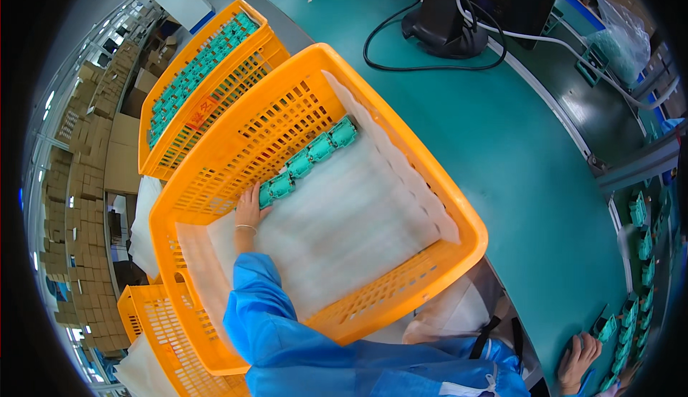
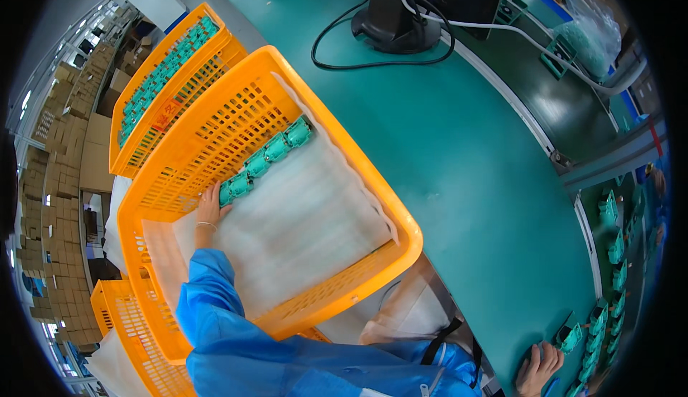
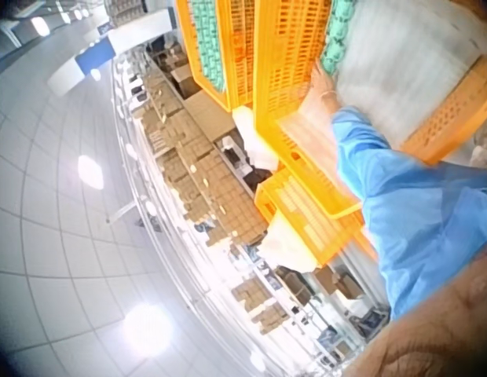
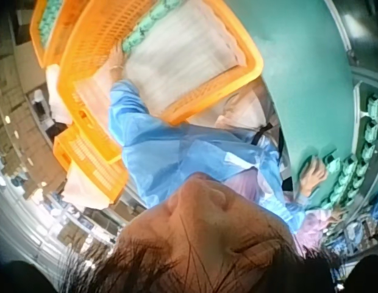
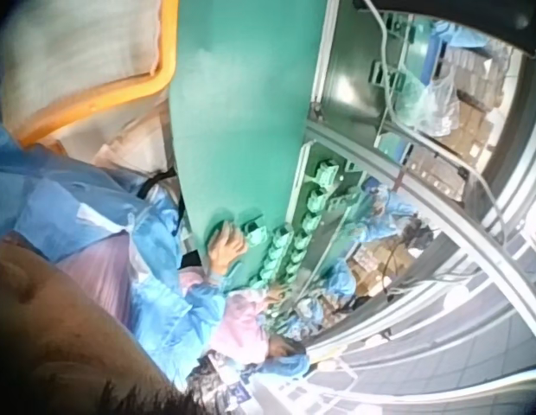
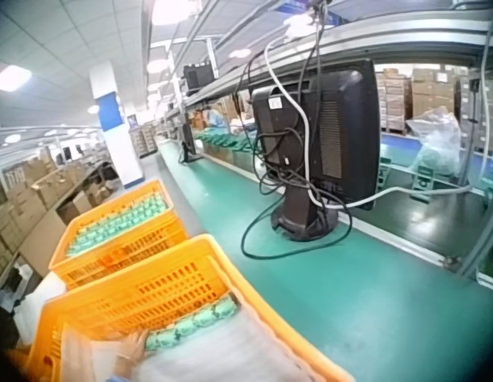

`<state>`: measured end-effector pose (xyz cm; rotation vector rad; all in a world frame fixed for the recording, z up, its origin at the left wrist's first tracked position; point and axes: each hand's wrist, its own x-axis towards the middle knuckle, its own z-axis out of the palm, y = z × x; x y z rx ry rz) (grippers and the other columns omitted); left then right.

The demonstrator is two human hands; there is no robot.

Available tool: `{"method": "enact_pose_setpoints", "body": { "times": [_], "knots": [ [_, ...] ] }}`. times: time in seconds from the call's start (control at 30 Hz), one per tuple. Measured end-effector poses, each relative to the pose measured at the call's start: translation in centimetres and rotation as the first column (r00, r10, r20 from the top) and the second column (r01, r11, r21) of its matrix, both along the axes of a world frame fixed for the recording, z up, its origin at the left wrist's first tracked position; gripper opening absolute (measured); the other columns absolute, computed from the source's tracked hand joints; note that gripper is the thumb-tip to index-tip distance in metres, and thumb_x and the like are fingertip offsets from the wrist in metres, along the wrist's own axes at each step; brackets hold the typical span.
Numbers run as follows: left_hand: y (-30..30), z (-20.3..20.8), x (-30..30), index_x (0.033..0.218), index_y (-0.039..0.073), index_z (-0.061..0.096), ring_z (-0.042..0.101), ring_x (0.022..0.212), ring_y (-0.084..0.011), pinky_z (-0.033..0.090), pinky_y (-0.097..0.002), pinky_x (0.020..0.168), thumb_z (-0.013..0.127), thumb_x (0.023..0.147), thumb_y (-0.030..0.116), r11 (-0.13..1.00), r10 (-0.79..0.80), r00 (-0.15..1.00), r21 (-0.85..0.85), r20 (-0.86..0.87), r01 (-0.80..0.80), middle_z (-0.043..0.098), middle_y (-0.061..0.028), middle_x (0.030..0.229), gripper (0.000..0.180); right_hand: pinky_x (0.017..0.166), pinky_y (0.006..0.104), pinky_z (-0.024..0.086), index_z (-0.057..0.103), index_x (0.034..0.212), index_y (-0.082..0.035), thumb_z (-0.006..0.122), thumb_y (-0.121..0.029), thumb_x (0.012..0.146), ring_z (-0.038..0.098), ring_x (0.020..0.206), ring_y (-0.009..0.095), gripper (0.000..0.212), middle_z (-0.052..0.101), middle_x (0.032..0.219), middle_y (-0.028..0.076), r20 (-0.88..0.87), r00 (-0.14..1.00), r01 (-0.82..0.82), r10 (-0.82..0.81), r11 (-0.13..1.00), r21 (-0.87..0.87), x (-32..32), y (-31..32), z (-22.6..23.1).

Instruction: The person collects green electronic components from the assembly line conveyor belt, aligns them on the table, and packs them into a yellow plastic crate.

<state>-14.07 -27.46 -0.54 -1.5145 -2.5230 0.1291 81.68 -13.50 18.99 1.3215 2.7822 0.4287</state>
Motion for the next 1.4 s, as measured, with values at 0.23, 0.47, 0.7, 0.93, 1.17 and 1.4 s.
{"method": "enact_pose_setpoints", "body": {
  "times": [0.23, 0.47, 0.7, 0.93, 1.17, 1.4],
  "knots": [
    [1.8, 1.1, 3.3, 0.155, 0.010, 0.040, 0.051, 0.129, -0.0361, 0.039, -0.0473, 0.115, 0.087, 0.073, 0.046, 0.996, 0.013, 0.996, 0.093, -0.090, -0.005, 0.053, -0.0149, 0.139, 0.102, 0.110, 0.0626, 0.033, 0.052, 0.133, -0.002, 0.059, -0.008, 0.089, 0.051, 0.124, 0.043, 0.045, 0.053, 0.133, 0.023, 0.004, 0.998, 0.058, -0.058, 0.998, -0.017, -0.5, -0.9, 0.6],
    [6.5, 2.9, 4.8, 0.146, 0.010, 0.051, 0.054, 0.126, -0.0368, 0.040, -0.0477, 0.111, 0.091, 0.069, 0.045, 0.993, -0.043, 0.997, 0.110, 0.071, 0.035, 0.062, -0.0149, 0.129, 0.094, 0.109, 0.0631, 0.034, 0.055, 0.131, -0.001, 0.060, -0.008, 0.088, 0.052, 0.120, 0.043, 0.044, 0.054, 0.132, 0.023, -0.025, 0.997, 0.071, -0.072, 0.997, -0.026, -1.1, -1.2, 0.5],
    [9.1, 1.2, 4.8, 0.146, 0.007, 0.052, 0.062, 0.117, -0.0379, 0.048, -0.0476, 0.099, 0.093, 0.069, 0.035, 0.979, 0.019, 0.977, 0.195, 0.211, -0.061, 0.066, -0.0190, 0.130, 0.091, 0.106, 0.0594, 0.038, 0.061, 0.127, -0.006, 0.074, -0.011, 0.076, 0.056, 0.118, 0.040, 0.052, 0.059, 0.128, 0.019, -0.087, 0.993, 0.082, -0.080, 0.996, 0.030, -1.5, -1.2, 1.2],
    [10.3, 1.7, 4.7, 0.150, 0.013, 0.045, 0.053, 0.131, -0.0423, 0.049, -0.0507, 0.105, 0.084, 0.080, 0.011, 0.978, 0.203, 0.952, 0.009, 0.227, -0.210, 0.047, -0.0202, 0.151, 0.080, 0.101, 0.0493, 0.044, 0.068, 0.119, -0.011, 0.080, -0.019, 0.077, 0.062, 0.106, 0.026, 0.044, 0.064, 0.118, 0.009, -0.164, 0.986, 0.022, -0.008, 0.996, 0.082, -4.0, 1.2, 2.4],
    [16.4, 16.2, 12.1, 0.141, 0.010, 0.055, 0.055, 0.129, -0.0399, 0.051, -0.0472, 0.104, 0.078, 0.088, 0.018, 0.971, 0.116, 0.952, -0.235, 0.284, -0.049, 0.050, -0.0194, 0.150, 0.059, 0.094, 0.0397, 0.048, 0.069, 0.116, -0.012, 0.076, -0.022, 0.086, 0.063, 0.100, 0.020, 0.033, 0.066, 0.115, 0.006, -0.274, 0.959, -0.016, 0.072, 0.979, 0.202, -3.3, 0.6, 2.3],
    [23.8, 33.3, 28.4, 0.133, 0.009, 0.065, 0.058, 0.128, -0.0351, 0.056, -0.0421, 0.101, 0.068, 0.102, 0.026, 0.880, -0.047, 0.933, -0.428, 0.356, 0.207, 0.054, -0.0180, 0.150, 0.036, 0.098, 0.0410, 0.047, 0.069, 0.117, -0.011, 0.071, -0.020, 0.089, 0.062, 0.103, 0.021, 0.029, 0.065, 0.114, 0.006, -0.500, 0.857, -0.025, 0.127, 0.979, 0.204, -1.8, 0.3, 1.2]
  ]
}}
